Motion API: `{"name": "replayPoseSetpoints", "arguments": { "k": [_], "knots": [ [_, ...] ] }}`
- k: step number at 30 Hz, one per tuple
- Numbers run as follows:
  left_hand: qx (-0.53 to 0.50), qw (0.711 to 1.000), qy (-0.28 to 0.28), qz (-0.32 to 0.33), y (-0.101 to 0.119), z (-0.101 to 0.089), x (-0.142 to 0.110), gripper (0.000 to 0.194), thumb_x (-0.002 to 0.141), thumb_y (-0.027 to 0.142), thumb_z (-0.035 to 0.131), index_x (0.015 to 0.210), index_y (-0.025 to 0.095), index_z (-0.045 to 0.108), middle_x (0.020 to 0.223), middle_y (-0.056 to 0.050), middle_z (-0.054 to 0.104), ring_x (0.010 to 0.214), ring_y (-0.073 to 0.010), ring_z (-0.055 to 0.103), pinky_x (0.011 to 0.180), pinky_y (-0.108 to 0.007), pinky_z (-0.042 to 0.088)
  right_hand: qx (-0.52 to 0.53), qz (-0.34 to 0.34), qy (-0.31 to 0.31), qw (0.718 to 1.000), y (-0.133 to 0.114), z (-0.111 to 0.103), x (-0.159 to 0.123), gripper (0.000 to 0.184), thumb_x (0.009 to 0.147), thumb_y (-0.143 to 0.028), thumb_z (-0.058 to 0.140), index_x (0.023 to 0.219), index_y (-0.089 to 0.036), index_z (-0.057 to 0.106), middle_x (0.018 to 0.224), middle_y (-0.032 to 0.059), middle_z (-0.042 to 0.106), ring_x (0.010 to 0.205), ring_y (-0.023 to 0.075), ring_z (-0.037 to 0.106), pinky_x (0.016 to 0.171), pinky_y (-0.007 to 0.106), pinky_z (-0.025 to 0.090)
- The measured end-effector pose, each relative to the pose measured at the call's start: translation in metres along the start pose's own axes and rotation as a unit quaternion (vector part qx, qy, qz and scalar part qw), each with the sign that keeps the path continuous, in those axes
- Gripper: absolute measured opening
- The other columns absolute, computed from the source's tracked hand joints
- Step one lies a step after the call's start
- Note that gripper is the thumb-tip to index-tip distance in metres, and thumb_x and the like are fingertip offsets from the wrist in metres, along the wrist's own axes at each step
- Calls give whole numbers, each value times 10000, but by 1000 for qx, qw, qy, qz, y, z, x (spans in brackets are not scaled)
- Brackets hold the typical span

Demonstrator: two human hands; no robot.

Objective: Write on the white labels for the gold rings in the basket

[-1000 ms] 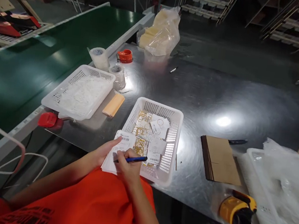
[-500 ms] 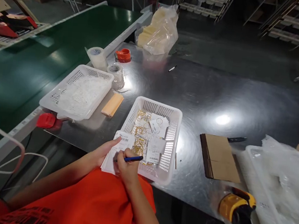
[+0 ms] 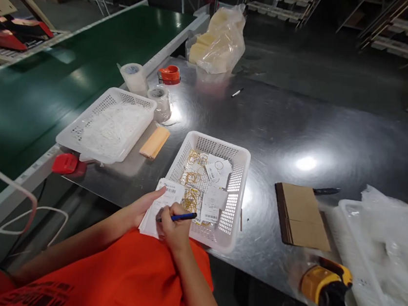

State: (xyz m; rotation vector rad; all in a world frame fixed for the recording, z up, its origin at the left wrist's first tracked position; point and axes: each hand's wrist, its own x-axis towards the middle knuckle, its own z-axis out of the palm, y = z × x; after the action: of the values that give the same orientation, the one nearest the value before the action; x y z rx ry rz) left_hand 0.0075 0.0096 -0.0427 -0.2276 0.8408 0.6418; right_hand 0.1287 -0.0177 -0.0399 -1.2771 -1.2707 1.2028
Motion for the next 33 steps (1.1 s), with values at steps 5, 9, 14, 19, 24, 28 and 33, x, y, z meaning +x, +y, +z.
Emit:
{"name": "replayPoseSetpoints", "arguments": {
  "k": [5,9,14,19,24,28,33],
  "knots": [
    [13,1000,2,-1,-1,0,0,481,902,467,450,1054,43,620,773,-122,710,673,-222,672,725,-311,504,5,15,13,1000,1,0,-1,388,791,-322,508,510,-224,260,467,-67,275,461,84,290,463,240,259],
    [21,1000,-6,2,-1,-6,4,487,883,472,486,1073,43,616,783,-122,709,664,-230,671,716,-324,507,9,18,4,1000,0,1,-1,383,778,-317,516,509,-224,261,470,-67,271,465,81,281,457,235,258],
    [12,1000,-3,3,-1,-8,4,469,886,453,489,1080,45,613,782,-113,707,670,-218,666,738,-310,497,16,24,15,999,-3,2,0,373,763,-306,509,502,-230,254,452,-72,255,450,81,268,437,231,253],
    [9,1000,8,2,-1,-4,1,445,891,440,485,1064,54,620,781,-105,709,646,-209,659,724,-304,493,11,20,15,1000,-3,2,1,373,769,-295,501,504,-230,246,460,-70,256,454,85,271,446,237,251],
    [24,1000,19,-2,-1,2,0,471,904,469,440,1013,50,627,733,-106,699,621,-212,647,696,-312,492,-5,-4,8,1000,2,1,1,358,778,-268,489,513,-226,252,477,-70,260,463,85,272,464,245,246],
    [24,999,31,1,0,3,-1,466,912,456,429,1027,47,619,741,-108,701,608,-203,642,679,-301,486,1,-3,-1,1000,1,0,1,359,780,-269,489,513,-225,254,474,-69,268,461,84,278,463,245,241],
    [40,999,28,-3,0,2,-1,489,907,478,420,1019,45,618,757,-124,703,628,-217,647,697,-322,491,17,21,-5,1000,-3,-1,1,365,775,-282,497,505,-226,257,463,-72,266,451,78,274,456,239,243]
  ]
}}
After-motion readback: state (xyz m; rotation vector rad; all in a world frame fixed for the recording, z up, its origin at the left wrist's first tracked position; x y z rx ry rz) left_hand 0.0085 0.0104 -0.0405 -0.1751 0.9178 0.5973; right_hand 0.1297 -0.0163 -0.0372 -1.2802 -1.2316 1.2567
